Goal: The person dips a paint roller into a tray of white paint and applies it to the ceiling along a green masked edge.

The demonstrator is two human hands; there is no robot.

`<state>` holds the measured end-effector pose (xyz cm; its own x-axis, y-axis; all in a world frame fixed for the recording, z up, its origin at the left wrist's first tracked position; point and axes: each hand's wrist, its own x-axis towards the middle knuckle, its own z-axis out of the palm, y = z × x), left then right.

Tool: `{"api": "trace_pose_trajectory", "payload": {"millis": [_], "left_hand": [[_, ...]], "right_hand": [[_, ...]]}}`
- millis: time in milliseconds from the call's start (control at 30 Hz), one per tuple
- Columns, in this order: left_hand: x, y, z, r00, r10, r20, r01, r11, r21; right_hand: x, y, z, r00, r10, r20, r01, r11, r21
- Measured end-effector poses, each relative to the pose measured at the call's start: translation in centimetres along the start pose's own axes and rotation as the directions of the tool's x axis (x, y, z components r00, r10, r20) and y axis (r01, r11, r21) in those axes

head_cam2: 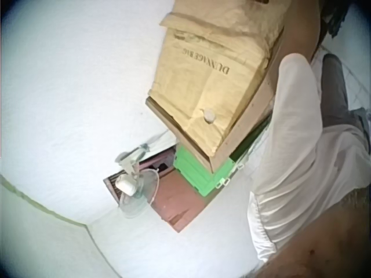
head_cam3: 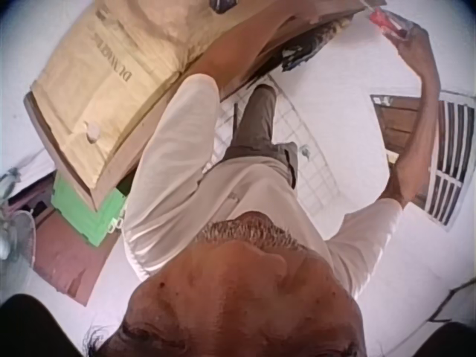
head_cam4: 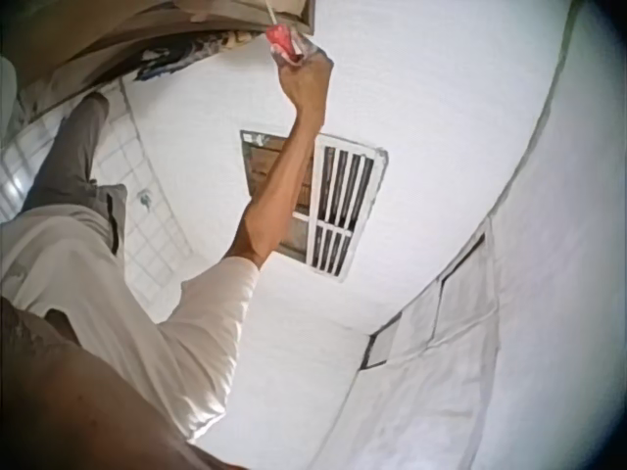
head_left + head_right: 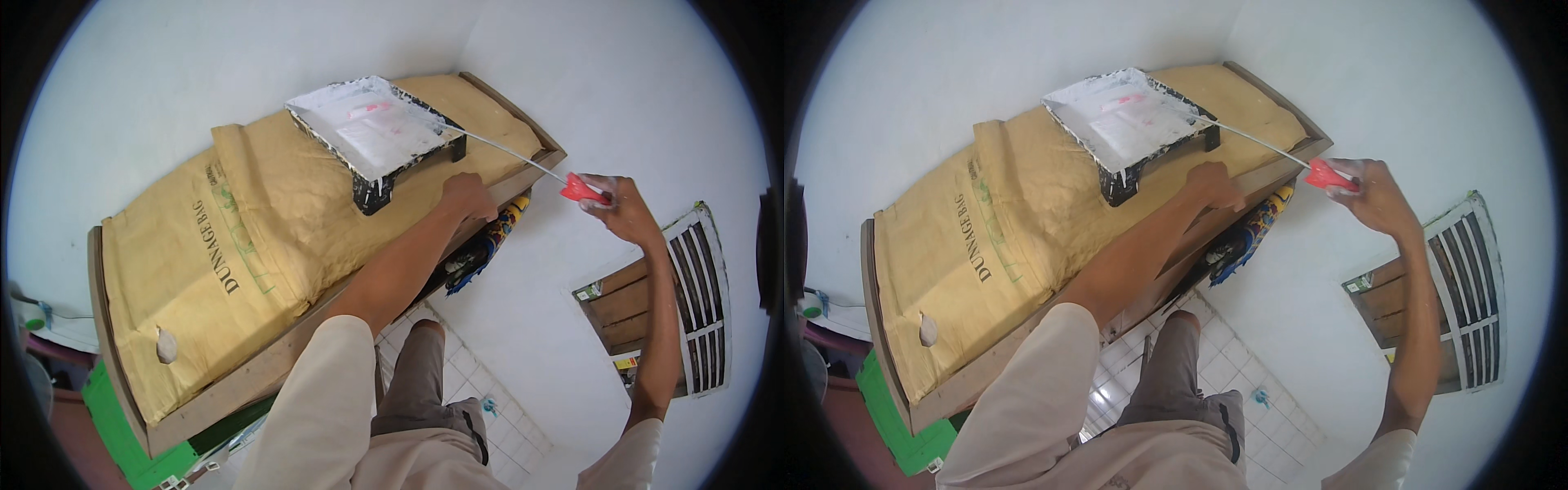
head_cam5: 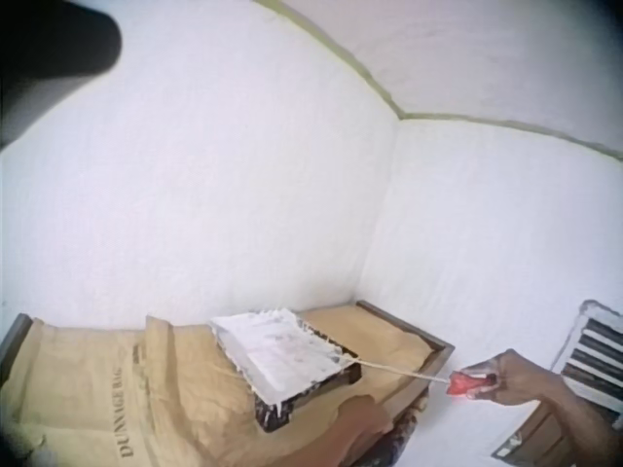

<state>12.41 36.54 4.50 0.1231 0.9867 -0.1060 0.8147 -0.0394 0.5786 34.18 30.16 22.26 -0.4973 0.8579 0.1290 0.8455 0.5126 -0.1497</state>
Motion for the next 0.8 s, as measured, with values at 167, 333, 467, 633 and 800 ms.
{"api": "trace_pose_trajectory", "payload": {"millis": [167, 333, 467, 633, 800], "left_hand": [[-0.1, 0.1, 0.3, 1.000, -0.003, -0.006, 0.003, 1.000, 0.013], [0.3, -0.5, 0.4, 1.000, -0.014, -0.027, 0.014, 1.000, 0.004], [0.8, -0.3, 1.2, 0.992, 0.024, -0.125, -0.022, 1.000, 0.015], [3.1, -1.7, 1.9, 0.992, 0.034, -0.125, -0.027, 0.998, 0.055], [6.6, -3.1, 3.7, 0.986, 0.058, -0.159, -0.039, 0.992, 0.121]], "right_hand": [[2.0, -2.7, 1.1, 0.998, -0.019, 0.063, 0.022, 0.999, -0.049], [1.0, -1.5, 0.2, 0.989, 0.105, 0.105, -0.096, 0.992, -0.087], [-2.0, 0.3, -0.7, 0.995, 0.061, 0.081, -0.066, 0.996, 0.061], [-5.0, 2.1, -1.4, 0.997, 0.061, 0.049, -0.062, 0.998, 0.005], [-6.5, 5.5, -1.4, 0.992, 0.039, 0.120, -0.021, 0.989, -0.143]]}}
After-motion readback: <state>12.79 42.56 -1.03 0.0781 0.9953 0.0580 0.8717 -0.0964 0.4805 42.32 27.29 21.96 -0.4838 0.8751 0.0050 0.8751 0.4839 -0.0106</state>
